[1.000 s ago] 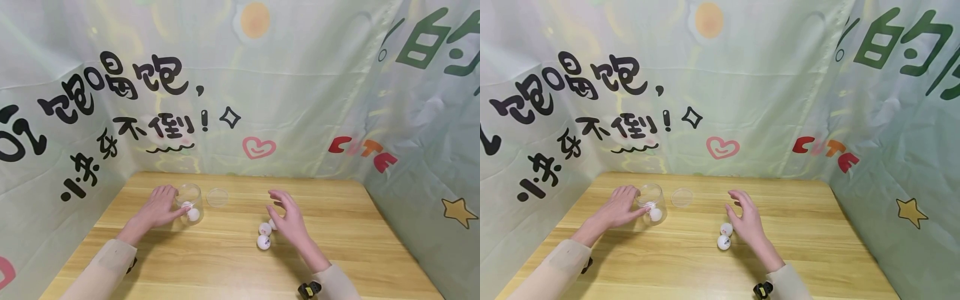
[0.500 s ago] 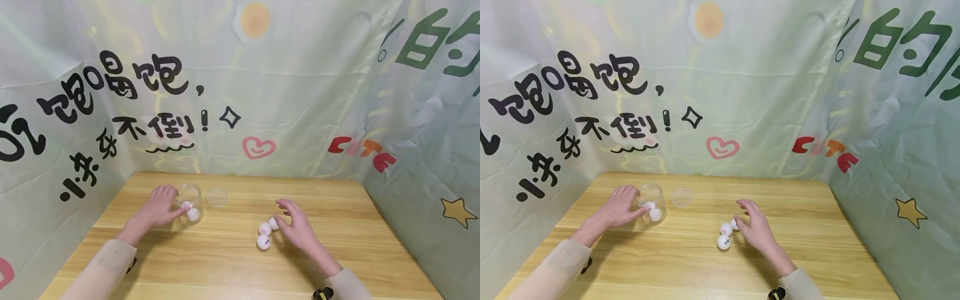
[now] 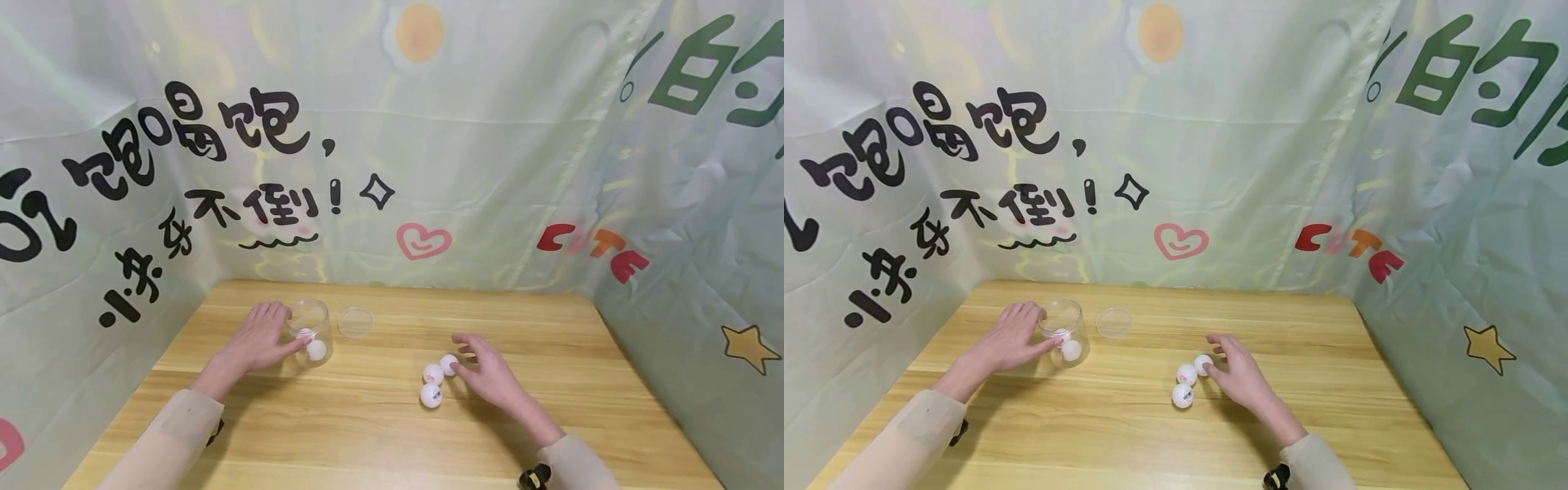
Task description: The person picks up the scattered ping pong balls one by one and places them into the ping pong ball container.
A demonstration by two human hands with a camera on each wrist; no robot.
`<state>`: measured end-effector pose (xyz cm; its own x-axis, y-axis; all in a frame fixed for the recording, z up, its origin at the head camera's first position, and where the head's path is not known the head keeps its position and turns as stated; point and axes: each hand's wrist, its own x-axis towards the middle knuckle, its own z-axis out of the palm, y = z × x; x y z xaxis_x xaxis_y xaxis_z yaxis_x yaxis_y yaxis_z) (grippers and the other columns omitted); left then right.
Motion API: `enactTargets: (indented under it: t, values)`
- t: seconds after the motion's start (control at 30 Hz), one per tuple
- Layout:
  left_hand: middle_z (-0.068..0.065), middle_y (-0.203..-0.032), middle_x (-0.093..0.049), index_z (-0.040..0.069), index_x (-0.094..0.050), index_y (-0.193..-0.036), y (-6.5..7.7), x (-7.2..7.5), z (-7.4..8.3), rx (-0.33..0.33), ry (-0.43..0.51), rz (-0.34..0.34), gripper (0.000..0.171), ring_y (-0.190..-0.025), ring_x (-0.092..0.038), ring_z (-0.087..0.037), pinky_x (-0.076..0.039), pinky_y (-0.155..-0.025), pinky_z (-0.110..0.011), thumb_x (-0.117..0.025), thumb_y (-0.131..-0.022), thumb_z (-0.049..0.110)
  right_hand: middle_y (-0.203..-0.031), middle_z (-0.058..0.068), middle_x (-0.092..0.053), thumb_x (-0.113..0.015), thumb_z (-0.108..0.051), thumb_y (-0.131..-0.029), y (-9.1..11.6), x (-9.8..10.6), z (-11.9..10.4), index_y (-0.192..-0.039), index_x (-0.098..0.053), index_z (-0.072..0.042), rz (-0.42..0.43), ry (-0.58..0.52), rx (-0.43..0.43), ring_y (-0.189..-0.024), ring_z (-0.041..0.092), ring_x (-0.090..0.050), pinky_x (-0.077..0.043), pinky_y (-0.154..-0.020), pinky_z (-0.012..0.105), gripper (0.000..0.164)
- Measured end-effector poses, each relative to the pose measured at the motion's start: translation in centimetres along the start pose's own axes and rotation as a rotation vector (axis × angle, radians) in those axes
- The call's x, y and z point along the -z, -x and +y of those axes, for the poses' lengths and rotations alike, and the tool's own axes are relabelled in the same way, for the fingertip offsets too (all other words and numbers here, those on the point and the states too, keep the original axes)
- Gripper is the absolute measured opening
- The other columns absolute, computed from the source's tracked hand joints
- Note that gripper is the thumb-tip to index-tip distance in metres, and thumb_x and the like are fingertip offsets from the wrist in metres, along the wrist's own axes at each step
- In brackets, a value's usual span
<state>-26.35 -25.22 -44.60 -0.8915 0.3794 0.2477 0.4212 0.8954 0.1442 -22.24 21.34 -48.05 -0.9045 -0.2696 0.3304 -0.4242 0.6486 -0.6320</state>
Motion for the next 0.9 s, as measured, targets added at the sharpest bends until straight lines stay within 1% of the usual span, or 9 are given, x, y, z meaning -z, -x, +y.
enactTargets:
  t: [0.13,0.27,0.37,0.6,0.73,0.9]
  values:
    - [-0.009,-0.107,-0.053,0.0,-0.055,-0.119,0.0,-0.03,-0.03,-0.003,-0.002,0.004,0.073,-0.106,-0.048,-0.032,-0.037,-0.105,-0.054,-0.059,-0.095,0.068,-0.136,0.021,-0.061,-0.078,-0.005,-0.09,-0.01,0.04,0.16,-0.139,-0.057,0.003,-0.064,0.007,-0.032,-0.115,0.037,-0.066,-0.055,-0.098,0.049,0.054]
    - [-0.009,-0.106,-0.053,0.0,-0.055,-0.119,0.01,0.02,0.03,-0.003,-0.005,0.004,0.072,-0.105,-0.048,-0.032,-0.038,-0.104,-0.054,-0.059,-0.095,0.068,-0.135,0.02,-0.062,-0.079,-0.006,-0.09,-0.1,-0.03,0.29,-0.139,-0.057,0.004,-0.092,0.007,-0.026,-0.115,0.037,-0.065,-0.055,-0.097,0.05,0.054]
    - [-0.008,-0.105,-0.052,-0.001,-0.055,-0.119,0.04,0.1,0.08,-0.005,-0.007,0.005,0.072,-0.104,-0.047,-0.032,-0.039,-0.103,-0.054,-0.059,-0.095,0.068,-0.131,0.018,-0.064,-0.08,-0.007,-0.089,-0.17,-0.05,0.37,-0.136,-0.06,0.003,-0.102,0.013,-0.005,-0.113,0.035,-0.066,-0.056,-0.096,0.05,0.052]
    - [-0.008,-0.104,-0.052,-0.001,-0.055,-0.118,0.02,0.15,0.06,-0.01,-0.012,0.012,0.072,-0.104,-0.048,-0.032,-0.039,-0.102,-0.054,-0.059,-0.095,0.068,-0.124,0.014,-0.066,-0.079,-0.005,-0.091,-0.2,-0.07,0.44,-0.127,-0.065,0.002,-0.133,0.004,0.028,-0.108,0.029,-0.068,-0.057,-0.093,0.047,0.039]
    - [-0.008,-0.105,-0.052,0.0,-0.055,-0.118,0.03,0.08,0.07,-0.01,-0.009,0.013,0.072,-0.106,-0.048,-0.033,-0.038,-0.104,-0.054,-0.059,-0.095,0.068,-0.123,0.013,-0.067,-0.079,-0.004,-0.09,-0.18,-0.08,0.28,-0.12,-0.068,-0.001,-0.132,0.007,0.041,-0.108,0.029,-0.067,-0.057,-0.093,0.047,0.032]
    - [-0.009,-0.106,-0.052,-0.001,-0.055,-0.118,0.05,0.05,0.03,-0.01,-0.005,0.016,0.072,-0.106,-0.048,-0.033,-0.037,-0.105,-0.055,-0.059,-0.095,0.067,-0.12,0.011,-0.068,-0.08,-0.002,-0.089,-0.11,-0.12,0.23,-0.117,-0.069,-0.003,-0.122,0.019,0.061,-0.107,0.029,-0.067,-0.057,-0.093,0.047,0.03]
